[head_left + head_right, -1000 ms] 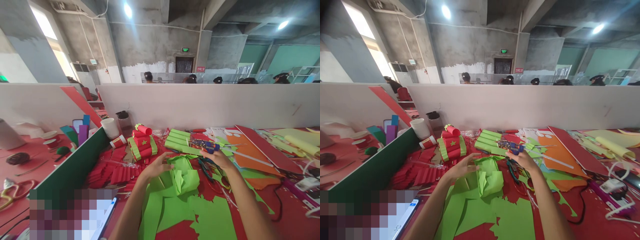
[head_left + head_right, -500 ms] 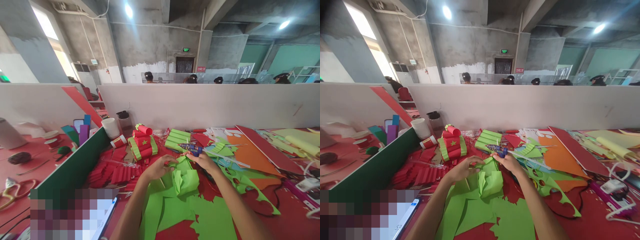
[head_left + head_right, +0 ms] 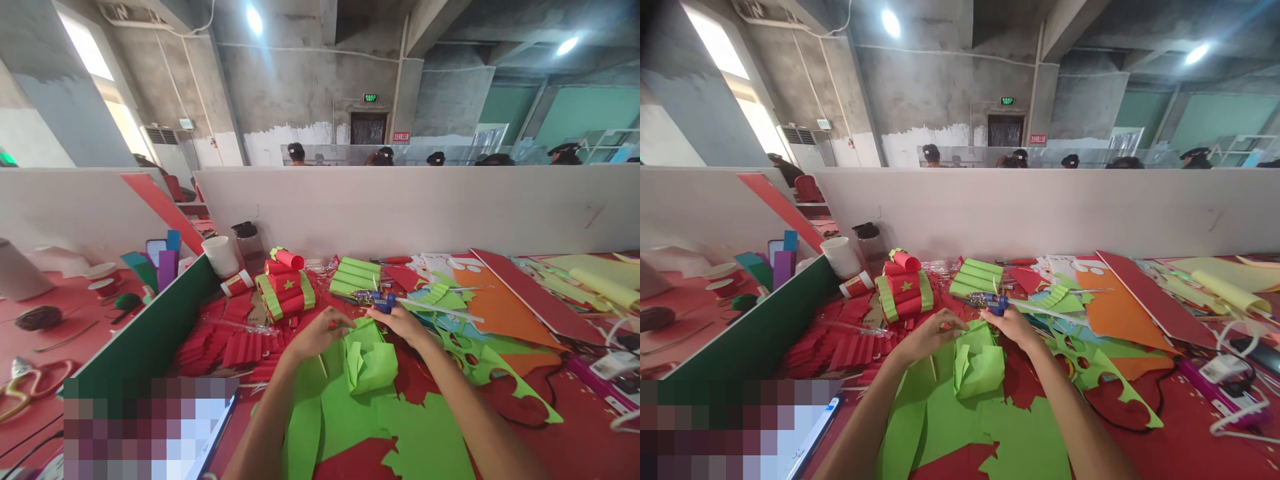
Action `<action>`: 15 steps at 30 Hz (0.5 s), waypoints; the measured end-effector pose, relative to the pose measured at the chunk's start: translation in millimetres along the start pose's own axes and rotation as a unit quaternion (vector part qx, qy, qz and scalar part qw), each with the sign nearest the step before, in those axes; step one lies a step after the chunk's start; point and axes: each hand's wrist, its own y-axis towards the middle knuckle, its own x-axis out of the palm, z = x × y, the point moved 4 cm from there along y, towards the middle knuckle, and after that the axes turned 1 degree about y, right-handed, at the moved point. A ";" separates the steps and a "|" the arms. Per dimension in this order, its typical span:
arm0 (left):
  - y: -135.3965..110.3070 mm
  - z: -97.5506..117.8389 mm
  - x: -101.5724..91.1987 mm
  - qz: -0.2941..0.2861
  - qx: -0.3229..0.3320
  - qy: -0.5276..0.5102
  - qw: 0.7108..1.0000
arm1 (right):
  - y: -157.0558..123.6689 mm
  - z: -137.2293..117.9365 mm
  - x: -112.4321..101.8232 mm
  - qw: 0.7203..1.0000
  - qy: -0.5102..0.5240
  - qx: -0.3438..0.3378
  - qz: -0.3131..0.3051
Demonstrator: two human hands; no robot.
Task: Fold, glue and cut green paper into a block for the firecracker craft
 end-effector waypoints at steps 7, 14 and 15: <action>-6.3 -14.1 2.0 0.023 -0.177 -0.077 0.981 | -4.2 -13.7 -2.4 0.998 -0.052 0.009 -0.021; -14.0 -12.7 4.5 0.003 -0.256 -0.139 0.957 | -5.4 -11.6 0.8 0.998 -0.049 0.017 -0.022; -14.0 -12.9 5.1 0.007 -0.254 -0.147 0.956 | -5.0 -9.3 1.5 0.999 -0.046 0.019 -0.017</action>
